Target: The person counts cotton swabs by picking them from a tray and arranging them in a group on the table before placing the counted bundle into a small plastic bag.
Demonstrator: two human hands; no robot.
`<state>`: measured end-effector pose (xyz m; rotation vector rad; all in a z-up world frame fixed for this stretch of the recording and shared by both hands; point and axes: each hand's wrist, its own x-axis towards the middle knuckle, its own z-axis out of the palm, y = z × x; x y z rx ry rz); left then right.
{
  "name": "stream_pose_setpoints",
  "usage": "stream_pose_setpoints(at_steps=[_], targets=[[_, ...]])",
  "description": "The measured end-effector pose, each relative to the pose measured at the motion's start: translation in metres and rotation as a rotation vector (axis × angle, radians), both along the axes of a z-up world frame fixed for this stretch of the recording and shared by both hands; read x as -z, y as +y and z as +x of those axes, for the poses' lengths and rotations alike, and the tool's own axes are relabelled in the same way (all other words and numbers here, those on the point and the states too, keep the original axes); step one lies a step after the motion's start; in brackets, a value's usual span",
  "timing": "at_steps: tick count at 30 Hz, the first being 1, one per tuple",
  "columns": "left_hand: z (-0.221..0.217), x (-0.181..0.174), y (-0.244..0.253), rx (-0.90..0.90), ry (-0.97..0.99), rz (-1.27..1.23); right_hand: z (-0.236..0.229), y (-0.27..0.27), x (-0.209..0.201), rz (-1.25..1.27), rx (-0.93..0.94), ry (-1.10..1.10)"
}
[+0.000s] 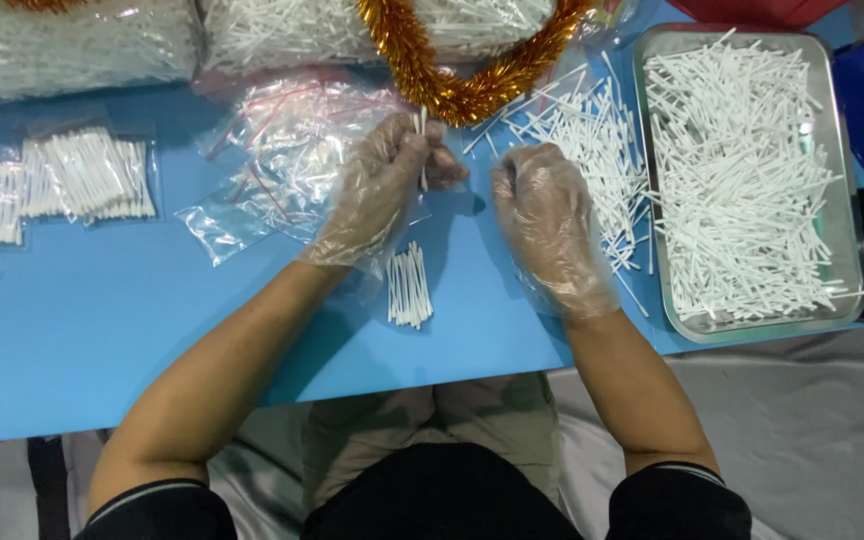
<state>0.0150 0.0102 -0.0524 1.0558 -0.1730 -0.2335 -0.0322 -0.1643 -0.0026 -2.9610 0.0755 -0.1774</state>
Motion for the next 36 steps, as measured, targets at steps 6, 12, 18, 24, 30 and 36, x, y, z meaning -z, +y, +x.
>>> stream_pose_setpoints(at_steps=[6, 12, 18, 24, 30, 36], targets=[[0.009, 0.009, 0.017, 0.089, -0.132, -0.147, -0.022, 0.02, -0.013, 0.574, -0.287, 0.207], [0.009, 0.011, 0.018, 0.03, -0.126, -0.053, -0.024, 0.027, -0.014, 0.572, -0.275, 0.399], [0.009, 0.012, 0.018, 0.049, -0.149, -0.082, -0.025, 0.025, -0.021, 0.594, -0.277, 0.417], [0.009, 0.009, 0.019, 0.051, -0.135, -0.092, -0.024, 0.015, -0.022, 0.691, -0.242, 0.414], [0.01, 0.012, 0.016, 0.042, -0.152, -0.101, -0.028, 0.024, -0.035, 0.631, -0.253, 0.373], [0.009, 0.014, 0.016, 0.049, -0.126, -0.114, -0.032, 0.026, -0.024, 0.52, -0.33, 0.398]])
